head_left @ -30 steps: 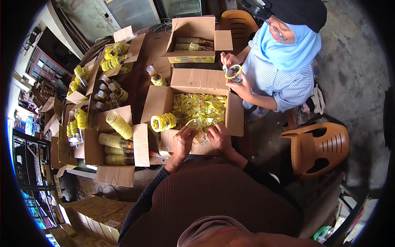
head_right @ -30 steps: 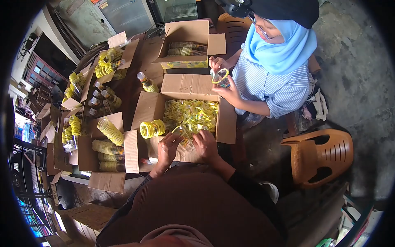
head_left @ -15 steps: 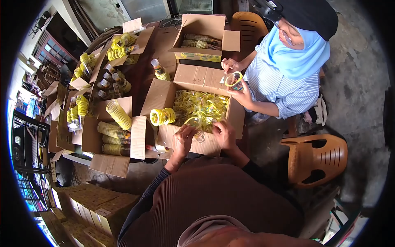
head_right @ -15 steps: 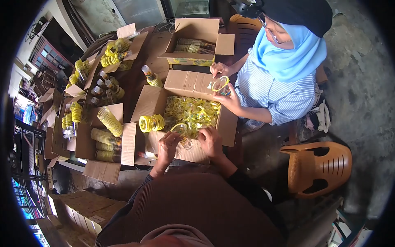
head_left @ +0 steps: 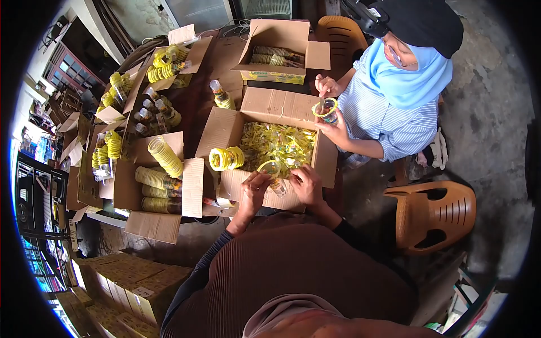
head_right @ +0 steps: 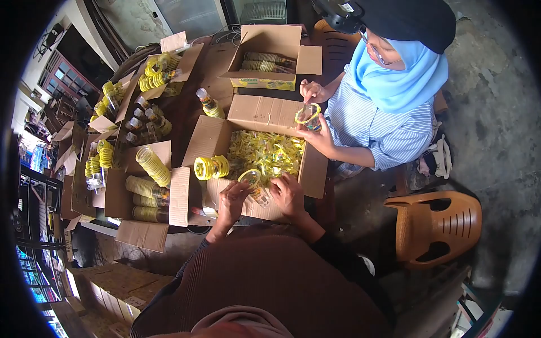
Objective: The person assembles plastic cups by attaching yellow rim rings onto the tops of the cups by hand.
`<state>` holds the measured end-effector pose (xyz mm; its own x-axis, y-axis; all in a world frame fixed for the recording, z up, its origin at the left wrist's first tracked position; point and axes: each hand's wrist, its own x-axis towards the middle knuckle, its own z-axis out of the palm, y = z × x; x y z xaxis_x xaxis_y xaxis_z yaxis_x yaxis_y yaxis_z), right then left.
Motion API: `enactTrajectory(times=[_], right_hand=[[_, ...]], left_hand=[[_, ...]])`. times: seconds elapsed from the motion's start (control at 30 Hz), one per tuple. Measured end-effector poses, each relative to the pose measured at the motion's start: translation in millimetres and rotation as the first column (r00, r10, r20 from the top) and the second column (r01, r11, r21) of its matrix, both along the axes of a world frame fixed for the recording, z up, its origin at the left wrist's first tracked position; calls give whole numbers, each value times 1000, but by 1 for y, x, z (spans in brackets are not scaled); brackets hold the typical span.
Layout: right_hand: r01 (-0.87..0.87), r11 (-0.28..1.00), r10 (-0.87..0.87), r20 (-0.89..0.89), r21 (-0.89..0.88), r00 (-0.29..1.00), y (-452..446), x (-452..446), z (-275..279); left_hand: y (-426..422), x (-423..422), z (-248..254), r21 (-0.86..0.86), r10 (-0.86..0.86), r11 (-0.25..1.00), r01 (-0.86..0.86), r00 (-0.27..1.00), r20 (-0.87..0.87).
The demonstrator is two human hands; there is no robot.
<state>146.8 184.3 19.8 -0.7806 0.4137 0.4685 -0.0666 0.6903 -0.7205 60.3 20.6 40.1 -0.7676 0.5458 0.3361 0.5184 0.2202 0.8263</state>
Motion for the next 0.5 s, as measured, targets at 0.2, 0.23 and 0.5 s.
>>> enactTrajectory(times=[0.2,0.23,0.5], right_hand=[[26,986,-13,-81,162,997,-18,0,9],[30,987,-20,-67,155,998,-20,-2,9],[110,992,-114,-70,-64,991,-29,-1,2]], left_hand=[[-13,-8,3,-11,-39,999,39,999,-19],[-14,-6,5,-4,-66,998,66,998,-12],[-20,-15,11,32,-129,991,130,991,-28]])
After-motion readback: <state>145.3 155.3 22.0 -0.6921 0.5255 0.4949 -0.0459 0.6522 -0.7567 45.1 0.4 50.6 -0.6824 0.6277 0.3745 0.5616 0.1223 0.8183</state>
